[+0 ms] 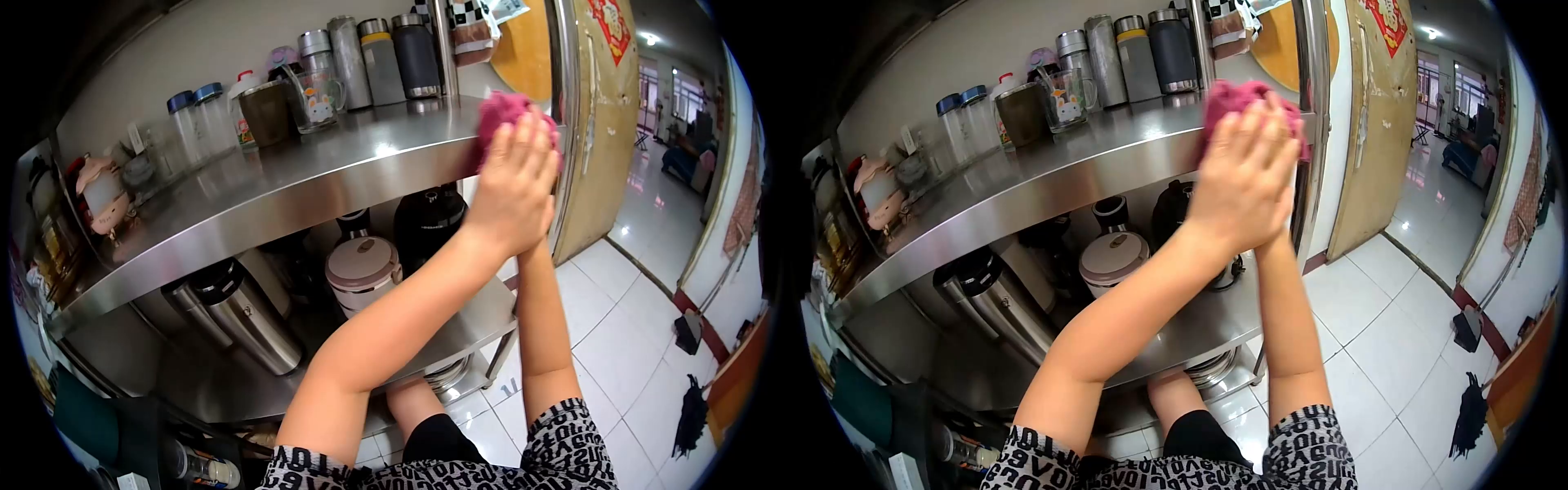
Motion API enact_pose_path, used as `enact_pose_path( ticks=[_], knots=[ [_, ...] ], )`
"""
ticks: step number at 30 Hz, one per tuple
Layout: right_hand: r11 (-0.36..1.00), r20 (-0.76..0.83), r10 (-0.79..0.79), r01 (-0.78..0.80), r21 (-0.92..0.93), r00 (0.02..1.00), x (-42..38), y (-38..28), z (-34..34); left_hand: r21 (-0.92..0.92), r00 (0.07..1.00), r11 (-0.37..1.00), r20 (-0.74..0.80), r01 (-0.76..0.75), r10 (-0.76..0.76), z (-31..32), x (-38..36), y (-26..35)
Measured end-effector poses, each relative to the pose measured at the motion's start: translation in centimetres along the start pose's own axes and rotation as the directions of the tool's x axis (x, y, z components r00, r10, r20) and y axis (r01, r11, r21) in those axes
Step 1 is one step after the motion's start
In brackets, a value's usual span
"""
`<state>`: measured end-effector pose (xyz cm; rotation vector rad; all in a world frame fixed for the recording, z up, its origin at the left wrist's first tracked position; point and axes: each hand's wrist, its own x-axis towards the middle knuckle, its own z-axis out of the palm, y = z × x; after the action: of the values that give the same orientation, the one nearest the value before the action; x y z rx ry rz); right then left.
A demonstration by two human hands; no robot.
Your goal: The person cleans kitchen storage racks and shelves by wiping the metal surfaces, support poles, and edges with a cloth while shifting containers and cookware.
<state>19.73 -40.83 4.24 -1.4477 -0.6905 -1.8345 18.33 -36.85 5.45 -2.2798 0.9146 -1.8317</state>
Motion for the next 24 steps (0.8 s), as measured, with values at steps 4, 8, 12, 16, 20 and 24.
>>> enact_pose_path(
  ticks=[4, 8, 12, 16, 20, 24],
  knots=[
    [0.997, -0.024, 0.054, -0.055, -0.049, 0.998, -0.7, 1.5, -0.6, 0.011, 0.989, 0.989, -0.010, -0.148, 0.148, 4.9, 2.0, 1.8],
    [0.996, -0.015, 0.063, -0.064, -0.060, 0.998, -1.5, 0.3, -0.1, -0.111, 0.995, 0.989, 0.011, -0.094, 0.096, 2.6, 0.7, 0.5],
    [1.000, 0.029, 0.011, -0.011, -0.023, 1.000, -2.5, -3.5, 1.3, -0.076, 0.996, 0.997, 0.095, 0.010, -0.003, -5.4, -4.1, -2.4],
    [0.984, 0.111, -0.142, 0.127, 0.128, 0.984, -3.0, -9.8, 3.8, 0.279, 0.960, 0.932, 0.091, 0.230, -0.264, -13.9, -9.8, -3.8],
    [0.933, 0.151, -0.308, 0.266, 0.244, 0.939, -3.8, -15.6, 6.7, 0.480, 0.953, 0.831, -0.038, 0.282, -0.301, -17.1, -13.6, -5.6],
    [0.935, 0.185, -0.331, 0.295, 0.197, 0.925, -4.1, -14.7, 7.1, 0.416, 0.970, 0.876, -0.121, 0.244, -0.212, -15.0, -12.1, -6.1]
  ],
)
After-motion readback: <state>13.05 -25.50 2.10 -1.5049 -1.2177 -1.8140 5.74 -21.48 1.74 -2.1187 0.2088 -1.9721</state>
